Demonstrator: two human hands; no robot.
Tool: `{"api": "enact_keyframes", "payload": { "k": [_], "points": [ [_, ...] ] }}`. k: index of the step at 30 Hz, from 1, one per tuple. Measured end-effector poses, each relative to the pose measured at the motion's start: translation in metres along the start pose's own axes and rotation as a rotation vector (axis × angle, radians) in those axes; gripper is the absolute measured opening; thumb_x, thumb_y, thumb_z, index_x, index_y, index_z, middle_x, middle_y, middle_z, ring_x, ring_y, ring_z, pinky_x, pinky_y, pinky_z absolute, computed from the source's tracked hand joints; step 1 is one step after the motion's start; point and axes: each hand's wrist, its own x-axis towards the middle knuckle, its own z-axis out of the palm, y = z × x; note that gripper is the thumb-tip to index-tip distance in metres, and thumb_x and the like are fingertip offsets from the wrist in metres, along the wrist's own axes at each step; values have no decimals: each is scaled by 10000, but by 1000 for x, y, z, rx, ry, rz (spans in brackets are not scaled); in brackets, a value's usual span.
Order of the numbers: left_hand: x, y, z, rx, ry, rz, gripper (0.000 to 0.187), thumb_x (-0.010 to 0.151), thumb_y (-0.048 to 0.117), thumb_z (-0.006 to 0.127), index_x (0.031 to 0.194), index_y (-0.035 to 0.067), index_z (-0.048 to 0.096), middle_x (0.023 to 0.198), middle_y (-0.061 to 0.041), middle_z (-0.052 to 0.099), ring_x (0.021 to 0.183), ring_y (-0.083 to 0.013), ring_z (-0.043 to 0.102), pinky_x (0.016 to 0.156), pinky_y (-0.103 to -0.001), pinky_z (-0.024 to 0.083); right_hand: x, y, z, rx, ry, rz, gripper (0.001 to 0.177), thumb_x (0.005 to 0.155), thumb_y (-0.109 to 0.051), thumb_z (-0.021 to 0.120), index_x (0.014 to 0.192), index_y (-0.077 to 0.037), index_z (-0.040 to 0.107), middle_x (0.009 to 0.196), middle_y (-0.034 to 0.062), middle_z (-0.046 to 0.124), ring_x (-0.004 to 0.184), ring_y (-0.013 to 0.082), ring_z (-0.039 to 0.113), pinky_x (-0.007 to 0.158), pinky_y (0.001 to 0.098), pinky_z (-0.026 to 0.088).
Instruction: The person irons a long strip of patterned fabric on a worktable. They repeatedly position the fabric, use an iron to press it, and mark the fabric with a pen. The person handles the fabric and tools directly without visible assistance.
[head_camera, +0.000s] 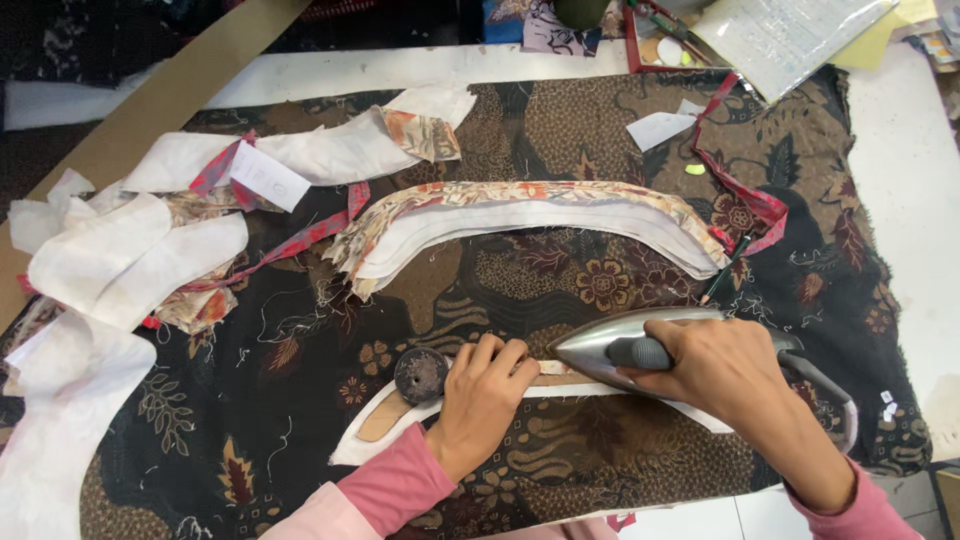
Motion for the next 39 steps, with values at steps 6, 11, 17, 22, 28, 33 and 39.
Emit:
{"api": "enact_keyframes", "payload": {
  "k": [6,11,17,22,28,33,39],
  "points": [
    [-4,0,-8,-49,75,-60,291,832,97,693,1104,-7,700,1038,-92,607,938,-286,570,791,-424,452,1,-2,1,24,-23,-58,481,655,-606,841,896,-204,734,671,72,708,575,332,686,494,456,499],
    [-14,-13,-15,-93,16,-106,162,836,57,691,997,48,703,1004,-55,629,945,-260,587,831,-404,468,3,-4,-1,5,-81,6,440,650,-582,797,857,-204,707,639,76,705,629,330,699,542,457,521],
    [-20,-17,-14,-47,21,-6,197,816,55,642,1005,48,697,1029,-52,645,951,-243,583,846,-393,468,7,-12,-4,35,-56,8,417,670,-576,784,851,-209,706,639,100,700,646,359,696,548,476,523],
    [-21,-19,-18,-32,37,37,217,827,69,636,1034,36,693,1058,-68,640,993,-246,585,877,-402,468,9,-17,-7,65,-17,-57,444,682,-606,809,843,-203,713,684,90,711,619,366,691,516,486,518],
    [-21,-18,-19,-24,17,37,233,833,72,631,1056,29,684,1089,-80,635,1009,-258,582,887,-412,471,16,-24,-6,-13,-78,-86,441,692,-606,761,884,-211,715,628,86,696,611,335,690,533,464,513],
    [-21,-17,-25,4,53,-28,366,837,32,615,1191,-50,662,1152,-120,623,1018,-263,580,892,-397,491,18,-24,-4,51,-22,-150,459,638,-584,791,884,-203,726,670,60,714,561,319,687,474,464,492],
    [-34,-27,-37,-44,18,-51,277,837,49,633,1105,-8,676,1055,-91,634,1025,-265,601,887,-395,497,18,-26,-3,56,-25,-183,451,673,-592,829,858,-196,717,660,57,715,557,321,681,476,462,490]
  ]
}}
